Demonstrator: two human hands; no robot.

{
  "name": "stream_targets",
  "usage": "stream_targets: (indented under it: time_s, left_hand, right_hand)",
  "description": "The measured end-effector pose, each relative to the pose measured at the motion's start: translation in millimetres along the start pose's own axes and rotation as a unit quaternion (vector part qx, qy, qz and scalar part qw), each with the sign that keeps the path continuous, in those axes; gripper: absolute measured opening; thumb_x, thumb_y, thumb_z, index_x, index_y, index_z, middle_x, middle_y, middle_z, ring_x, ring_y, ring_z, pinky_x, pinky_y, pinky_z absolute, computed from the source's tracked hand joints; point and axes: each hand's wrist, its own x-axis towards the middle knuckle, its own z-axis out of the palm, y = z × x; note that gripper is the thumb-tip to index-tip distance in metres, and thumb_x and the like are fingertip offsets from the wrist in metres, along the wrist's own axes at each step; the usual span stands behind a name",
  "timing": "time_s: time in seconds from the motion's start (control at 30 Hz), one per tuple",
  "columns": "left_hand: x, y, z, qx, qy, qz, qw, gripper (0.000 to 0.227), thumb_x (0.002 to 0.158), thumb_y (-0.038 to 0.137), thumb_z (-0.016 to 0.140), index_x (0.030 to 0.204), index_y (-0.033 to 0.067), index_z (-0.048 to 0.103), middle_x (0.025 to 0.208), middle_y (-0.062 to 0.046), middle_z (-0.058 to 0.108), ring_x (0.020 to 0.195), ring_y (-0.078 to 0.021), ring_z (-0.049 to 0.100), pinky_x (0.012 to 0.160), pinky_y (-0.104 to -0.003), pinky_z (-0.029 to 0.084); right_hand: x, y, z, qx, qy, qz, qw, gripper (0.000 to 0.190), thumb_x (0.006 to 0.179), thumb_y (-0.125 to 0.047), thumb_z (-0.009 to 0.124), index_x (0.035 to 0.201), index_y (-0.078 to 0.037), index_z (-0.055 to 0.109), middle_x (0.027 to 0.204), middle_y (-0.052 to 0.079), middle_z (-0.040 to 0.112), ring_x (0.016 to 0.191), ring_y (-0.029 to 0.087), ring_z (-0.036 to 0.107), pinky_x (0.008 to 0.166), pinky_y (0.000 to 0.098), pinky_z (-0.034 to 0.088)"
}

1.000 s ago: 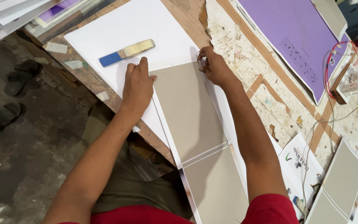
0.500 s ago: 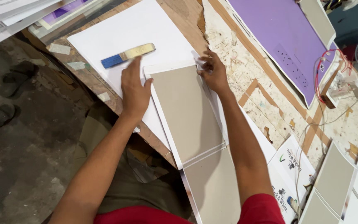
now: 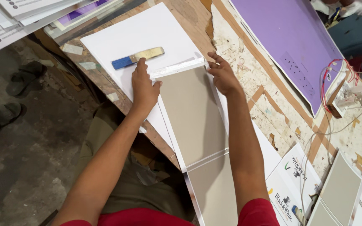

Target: The person repeatedly places printed inserts onto white paper sheets, smooths them with a small tool, and stacks the completed units. The person handles the inserts and sheets one at a time, aligning edges and pressing down to secure the layers.

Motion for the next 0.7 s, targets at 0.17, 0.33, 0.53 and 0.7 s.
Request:
stream_targets:
  time_s: [0.17, 0.33, 0.53, 0.7]
  left_hand:
    - [3.8, -1.0, -10.2, -0.023, -0.048, -0.082, 0.995, 0.092, 0.077, 0.001, 0.085, 0.152, 0.0024, 0.032, 0.141, -0.023, 0.052, 0.108, -0.0283, 0.063, 0.085, -0.035, 0.058]
    - [9.6, 1.8, -10.9, -0.078, -0.016, -0.06, 0.995, 0.095, 0.072, 0.0, 0.09, 0.149, 0.0007, 0.035, 0.132, -0.02, 0.059, 0.099, -0.0237, 0.064, 0.081, -0.031, 0.058]
    - [34.1, -6.1, -13.3, -0.287, -0.189, -0.207, 0.916, 0.057, 0.077, -0.01, 0.079, 0.131, -0.0091, 0.058, 0.102, -0.017, 0.075, 0.086, -0.019, 0.071, 0.075, -0.029, 0.06]
    - [46.4, 7.5, -16.7, -0.126, -0.271, -0.152, 0.942, 0.048, 0.072, -0.009, 0.08, 0.118, -0.0048, 0.068, 0.102, -0.016, 0.077, 0.089, -0.0219, 0.073, 0.077, -0.032, 0.061]
  right_hand:
    - [-4.8, -12.9, -1.6, -0.028, 0.025, 0.028, 0.999, 0.054, 0.098, 0.006, 0.063, 0.15, 0.001, 0.049, 0.126, 0.013, 0.068, 0.115, 0.018, 0.064, 0.099, 0.0278, 0.056]
    - [-15.1, -43.6, 9.5, -0.046, -0.052, 0.0, 0.998, 0.048, 0.095, 0.009, 0.063, 0.142, 0.007, 0.056, 0.122, 0.01, 0.072, 0.107, 0.015, 0.069, 0.1, 0.0306, 0.058]
    - [-19.7, -55.9, -2.6, -0.077, -0.115, 0.006, 0.99, 0.048, 0.089, 0.006, 0.069, 0.136, 0.003, 0.058, 0.12, 0.008, 0.073, 0.111, 0.015, 0.069, 0.105, 0.0325, 0.055]
    - [-8.4, -60.0, -12.0, -0.313, -0.135, 0.029, 0.94, 0.054, 0.078, 0.001, 0.086, 0.129, -0.001, 0.07, 0.101, 0.005, 0.068, 0.093, 0.015, 0.063, 0.087, 0.0313, 0.053]
